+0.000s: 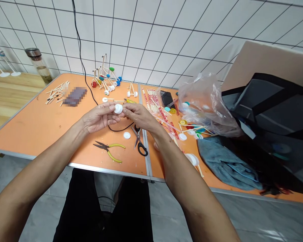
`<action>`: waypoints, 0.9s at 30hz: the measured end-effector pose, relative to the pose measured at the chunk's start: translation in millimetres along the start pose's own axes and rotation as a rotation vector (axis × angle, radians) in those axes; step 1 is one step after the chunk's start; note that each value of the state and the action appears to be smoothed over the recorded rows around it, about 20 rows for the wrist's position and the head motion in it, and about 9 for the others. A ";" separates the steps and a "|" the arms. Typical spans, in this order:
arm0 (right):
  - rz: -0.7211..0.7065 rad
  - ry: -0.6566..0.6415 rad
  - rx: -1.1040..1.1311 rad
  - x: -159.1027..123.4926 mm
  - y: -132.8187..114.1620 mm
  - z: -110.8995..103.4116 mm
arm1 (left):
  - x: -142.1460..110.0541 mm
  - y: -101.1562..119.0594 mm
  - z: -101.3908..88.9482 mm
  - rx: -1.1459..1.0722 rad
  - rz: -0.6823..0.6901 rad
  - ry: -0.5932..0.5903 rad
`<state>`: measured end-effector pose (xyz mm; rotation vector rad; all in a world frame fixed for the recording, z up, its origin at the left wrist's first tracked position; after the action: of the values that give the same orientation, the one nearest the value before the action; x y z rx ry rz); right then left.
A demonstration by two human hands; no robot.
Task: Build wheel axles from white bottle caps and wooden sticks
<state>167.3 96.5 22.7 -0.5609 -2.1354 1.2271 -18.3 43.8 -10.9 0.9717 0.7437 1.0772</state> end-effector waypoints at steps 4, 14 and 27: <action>-0.011 -0.071 0.054 0.0 -3.3 2.5 | -1.7 0.8 2.2 -0.001 -0.004 -0.037; -0.007 -0.124 0.070 0.7 -8.4 2.8 | -1.6 -2.5 -1.0 0.017 0.005 -0.031; -0.053 -0.125 0.081 0.2 -9.1 5.8 | -1.7 -0.8 3.7 0.005 0.003 0.017</action>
<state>162.6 88.6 28.4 -0.4003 -2.1772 1.3434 -15.3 41.0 -10.1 0.9692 0.7596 1.0877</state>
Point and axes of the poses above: each hand's wrist, its own x-axis towards the middle knuckle, its own z-axis out of the palm, y = z × x, the point moved 3 cm from there along x, towards the middle knuckle, and after that the axes turned 8 degrees about x, right-handed, at the moved point
